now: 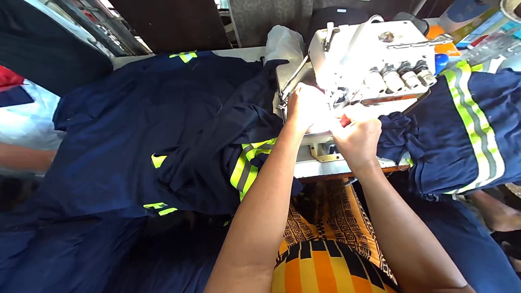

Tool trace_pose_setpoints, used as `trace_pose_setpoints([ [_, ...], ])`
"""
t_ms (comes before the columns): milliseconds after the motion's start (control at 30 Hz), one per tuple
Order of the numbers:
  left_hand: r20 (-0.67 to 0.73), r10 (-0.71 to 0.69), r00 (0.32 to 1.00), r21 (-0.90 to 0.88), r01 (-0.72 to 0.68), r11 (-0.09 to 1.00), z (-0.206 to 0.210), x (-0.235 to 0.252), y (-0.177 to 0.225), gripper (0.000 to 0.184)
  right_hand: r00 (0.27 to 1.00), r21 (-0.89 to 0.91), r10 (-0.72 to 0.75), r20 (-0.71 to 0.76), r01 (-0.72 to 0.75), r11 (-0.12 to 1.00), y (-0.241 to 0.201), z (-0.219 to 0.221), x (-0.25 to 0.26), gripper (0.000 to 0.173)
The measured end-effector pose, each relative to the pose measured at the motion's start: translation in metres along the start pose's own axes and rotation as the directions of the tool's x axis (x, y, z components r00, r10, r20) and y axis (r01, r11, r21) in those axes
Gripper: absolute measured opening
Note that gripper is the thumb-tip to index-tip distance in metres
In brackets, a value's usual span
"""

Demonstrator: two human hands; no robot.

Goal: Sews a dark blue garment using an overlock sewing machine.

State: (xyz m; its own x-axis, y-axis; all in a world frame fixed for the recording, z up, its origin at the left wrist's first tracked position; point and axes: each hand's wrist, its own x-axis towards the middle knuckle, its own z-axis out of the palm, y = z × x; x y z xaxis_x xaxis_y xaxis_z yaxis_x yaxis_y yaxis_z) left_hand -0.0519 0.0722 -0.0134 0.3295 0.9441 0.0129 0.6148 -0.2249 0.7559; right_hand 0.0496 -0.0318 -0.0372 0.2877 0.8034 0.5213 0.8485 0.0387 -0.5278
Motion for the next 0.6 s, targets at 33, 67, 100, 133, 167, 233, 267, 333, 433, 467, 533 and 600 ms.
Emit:
trace_pose_setpoints([
  [33, 0.003, -0.008, 1.000, 0.005, 0.008, 1.000, 0.0001, 0.0004, 0.0005, 0.019, 1.000, -0.002, 0.002, 0.003, -0.002, 1.000, -0.0002, -0.0002, 0.0001, 0.005],
  [67, 0.008, -0.023, 1.000, 0.008, 0.023, 1.000, 0.0002, 0.0004, 0.0013, 0.020, 1.000, 0.000, 0.005, 0.008, -0.005, 1.000, -0.0003, -0.0005, 0.0001, 0.005],
  [100, 0.013, -0.043, 0.999, 0.011, 0.043, 0.999, 0.0000, -0.0001, 0.0029, 0.021, 1.000, -0.001, 0.005, 0.010, -0.005, 1.000, -0.0004, -0.0006, 0.0001, 0.006],
  [133, 0.011, -0.057, 0.998, 0.009, 0.057, 0.998, 0.0003, -0.0004, 0.0040, 0.023, 1.000, -0.005, 0.002, 0.005, -0.002, 1.000, -0.0003, -0.0005, 0.0000, 0.006],
  [167, 0.005, -0.068, 0.998, 0.005, 0.068, 0.998, 0.0008, -0.0007, 0.0048, 0.024, 1.000, -0.010, 0.000, -0.003, 0.000, 1.000, -0.0002, 0.0000, -0.0001, 0.007],
  [233, -0.011, -0.080, 0.997, 0.003, 0.080, 0.997, 0.0017, -0.0014, 0.0059, 0.025, 1.000, -0.011, -0.007, -0.022, 0.007, 1.000, 0.0003, 0.0009, -0.0003, 0.007],
  [267, -0.020, -0.082, 0.996, 0.004, 0.082, 0.997, 0.0021, -0.0021, 0.0066, 0.026, 1.000, -0.005, -0.011, -0.025, 0.011, 1.000, 0.0008, 0.0010, -0.0005, 0.007],
  [333, -0.040, -0.076, 0.996, 0.014, 0.076, 0.997, 0.0025, -0.0034, 0.0075, 0.027, 0.999, 0.010, -0.019, -0.029, 0.019, 1.000, 0.0021, 0.0014, -0.0006, 0.006],
  [433, -0.048, -0.077, 0.996, 0.025, 0.079, 0.997, 0.0028, -0.0027, 0.0065, 0.029, 1.000, 0.032, -0.011, -0.017, 0.012, 0.999, 0.0024, 0.0002, -0.0005, 0.005],
  [467, -0.045, -0.074, 0.996, 0.023, 0.075, 0.997, 0.0028, -0.0023, 0.0061, 0.029, 1.000, 0.034, -0.009, -0.011, 0.009, 0.999, 0.0026, -0.0005, -0.0004, 0.004],
  [533, -0.034, -0.076, 0.996, 0.019, 0.077, 0.997, 0.0025, -0.0019, 0.0056, 0.028, 1.000, 0.037, -0.007, 0.001, 0.007, 0.999, 0.0028, -0.0013, -0.0003, 0.004],
  [600, -0.023, -0.074, 0.997, 0.016, 0.075, 0.997, 0.0011, -0.0023, 0.0062, 0.026, 1.000, 0.030, -0.012, 0.001, 0.011, 0.999, 0.0028, -0.0006, -0.0002, 0.004],
])
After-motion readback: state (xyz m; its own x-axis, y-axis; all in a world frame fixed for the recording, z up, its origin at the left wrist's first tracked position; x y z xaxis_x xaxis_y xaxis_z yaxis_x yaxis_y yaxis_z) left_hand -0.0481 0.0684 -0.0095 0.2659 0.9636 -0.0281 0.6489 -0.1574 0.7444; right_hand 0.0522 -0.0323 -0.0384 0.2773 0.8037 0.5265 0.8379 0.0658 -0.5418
